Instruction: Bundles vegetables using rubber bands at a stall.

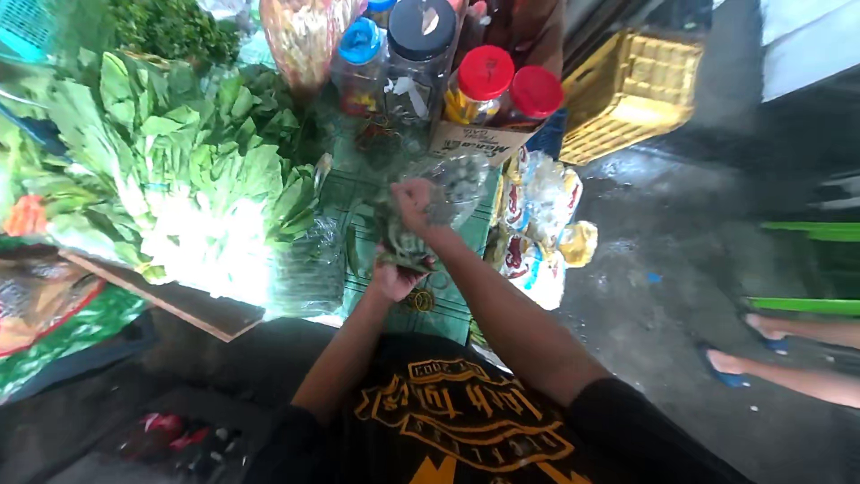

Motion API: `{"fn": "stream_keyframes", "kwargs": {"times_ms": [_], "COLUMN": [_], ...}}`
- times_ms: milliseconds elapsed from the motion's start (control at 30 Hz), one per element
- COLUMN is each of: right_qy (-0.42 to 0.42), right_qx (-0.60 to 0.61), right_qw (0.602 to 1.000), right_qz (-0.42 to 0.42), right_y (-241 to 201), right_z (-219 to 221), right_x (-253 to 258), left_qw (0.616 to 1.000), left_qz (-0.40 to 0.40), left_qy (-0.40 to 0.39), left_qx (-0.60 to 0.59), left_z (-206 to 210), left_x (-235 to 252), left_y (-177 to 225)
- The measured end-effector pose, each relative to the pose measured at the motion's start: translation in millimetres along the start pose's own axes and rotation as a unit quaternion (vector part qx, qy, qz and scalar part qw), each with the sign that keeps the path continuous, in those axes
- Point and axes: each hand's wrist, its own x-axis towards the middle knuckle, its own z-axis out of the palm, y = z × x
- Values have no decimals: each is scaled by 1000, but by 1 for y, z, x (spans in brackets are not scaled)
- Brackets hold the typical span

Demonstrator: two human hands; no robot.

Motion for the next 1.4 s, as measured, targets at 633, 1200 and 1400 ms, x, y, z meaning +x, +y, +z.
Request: {"fn": "stream_keyframes", "kwargs": {"times_ms": [633, 1200, 1400], "right_qy": [198, 48, 108], "right_qx": [-18, 379, 570], "right_qw": [980, 906, 807], "right_qz": [-23, -180, -109], "right_y": [47, -36, 8], "right_z": [-30, -88, -138], "right_x": [13, 49, 4], "left_qw": [931, 710, 632], "left_qz": [116, 369, 250], "left_qy": [230, 203, 237], "left_qx": [258, 565, 694], "left_z": [13, 16, 12], "left_x": [-20, -17, -15], "left_y": [27, 29, 34]}}
